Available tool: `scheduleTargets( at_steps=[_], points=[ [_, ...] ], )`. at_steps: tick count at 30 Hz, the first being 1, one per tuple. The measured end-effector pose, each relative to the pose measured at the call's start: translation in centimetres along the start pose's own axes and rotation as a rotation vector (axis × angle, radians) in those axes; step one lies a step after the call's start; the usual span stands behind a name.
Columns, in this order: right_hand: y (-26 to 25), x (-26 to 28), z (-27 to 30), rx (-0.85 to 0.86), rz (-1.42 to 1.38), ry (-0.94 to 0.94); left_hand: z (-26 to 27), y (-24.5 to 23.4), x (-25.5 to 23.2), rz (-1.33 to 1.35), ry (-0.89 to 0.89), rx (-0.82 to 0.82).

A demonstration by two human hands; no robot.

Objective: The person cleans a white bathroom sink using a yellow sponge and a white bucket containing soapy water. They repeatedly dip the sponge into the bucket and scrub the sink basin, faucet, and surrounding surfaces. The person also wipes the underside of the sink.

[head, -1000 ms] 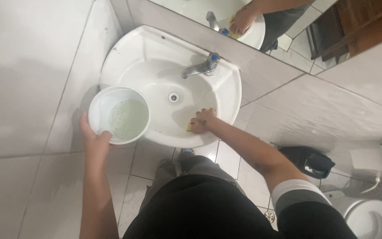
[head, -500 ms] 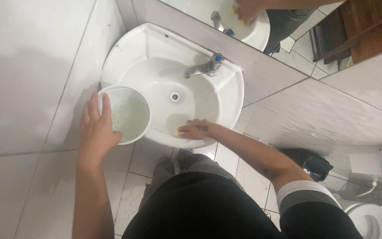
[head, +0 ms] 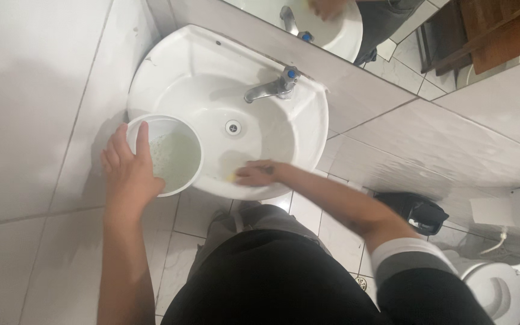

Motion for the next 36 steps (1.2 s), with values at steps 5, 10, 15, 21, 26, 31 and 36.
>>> scheduleTargets(
  at_steps=[5, 10, 15, 21, 26, 31, 36],
  points=[
    [-2.3, -1.7, 3.0, 0.101, 0.331, 0.281, -0.6, 0.8, 0.1, -0.026, -0.03, 0.014],
    [0.3, -1.8, -3.8, -0.067, 0.098, 0.041, -0.3, 0.8, 0.8, -0.021, 0.047, -0.015],
    [1.9, 0.5, -5.0, -0.094, -0.176, -0.186, -0.7, 1.2, 1.3, -0.012, 0.036, 0.014],
    [0.2, -1.4, 1.3, 0.128, 0.113, 0.091, -1.2, 2.2, 1.2, 0.097, 0.012, -0.128],
    [0.5, -2.3, -3.6, 0.055, 0.116, 0.227, -0.9, 2.3, 0.3, 0.03, 0.0, -0.168],
    [0.3, 2.8, -6.8, -0.247, -0.259, -0.09, 0.6, 2.4, 0.4, 0.032, -0.059, -0.2],
    [-0.6, 4.2, -9.1, -0.365, -0.553, -0.236, 1.1, 2.3, 0.5, 0.069, -0.093, -0.212]
  ],
)
Point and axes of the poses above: each hand's wrist, its own z-axis away from the middle knuckle, its own y-axis out of the palm, x = y × z, the point moved 4 cm from there along -z, towards the middle knuckle, and after that the axes turned 14 degrees about -y, right-handed, at the moved point
